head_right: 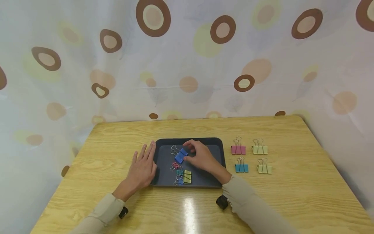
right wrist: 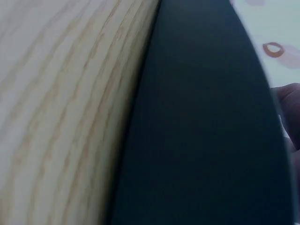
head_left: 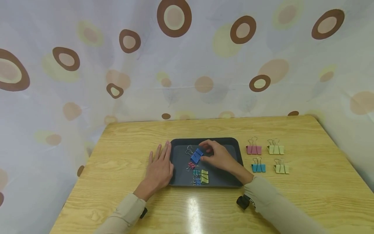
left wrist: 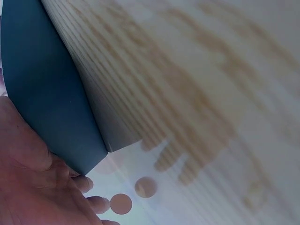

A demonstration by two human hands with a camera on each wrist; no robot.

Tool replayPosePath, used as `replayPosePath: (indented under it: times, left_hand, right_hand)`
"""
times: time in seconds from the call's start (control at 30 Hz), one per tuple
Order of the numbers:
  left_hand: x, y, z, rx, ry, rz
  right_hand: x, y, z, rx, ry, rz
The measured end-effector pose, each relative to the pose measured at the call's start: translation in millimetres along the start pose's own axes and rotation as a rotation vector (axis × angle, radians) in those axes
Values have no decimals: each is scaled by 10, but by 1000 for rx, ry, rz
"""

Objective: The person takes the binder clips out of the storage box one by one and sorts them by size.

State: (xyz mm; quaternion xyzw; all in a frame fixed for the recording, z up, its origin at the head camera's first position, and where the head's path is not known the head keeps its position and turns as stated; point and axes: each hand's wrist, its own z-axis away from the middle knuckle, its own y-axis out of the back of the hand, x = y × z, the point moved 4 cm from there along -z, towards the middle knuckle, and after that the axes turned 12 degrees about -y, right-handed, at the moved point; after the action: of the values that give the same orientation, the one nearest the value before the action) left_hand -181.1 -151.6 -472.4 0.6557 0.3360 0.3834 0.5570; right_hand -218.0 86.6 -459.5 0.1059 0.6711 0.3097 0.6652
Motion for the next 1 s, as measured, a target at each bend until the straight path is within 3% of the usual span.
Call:
replayPosePath:
  times: [0.17,0.5,0.77,1.0]
  left_hand:
    - [-17,-12,4,-1,4,8]
    - [-30,-5,10,-20,12,-5]
    - [-19,1,-1,-26,11,-4]
    - [-16,9,0,-15,11,-6]
  right_hand:
    - [2,-114,-107,-14,-26,48]
    - [-12,-263,-208,-41,4,173]
    - [-4,-252,-201,-49,-61,165]
    - [5,-193,-159,-12,-30,141]
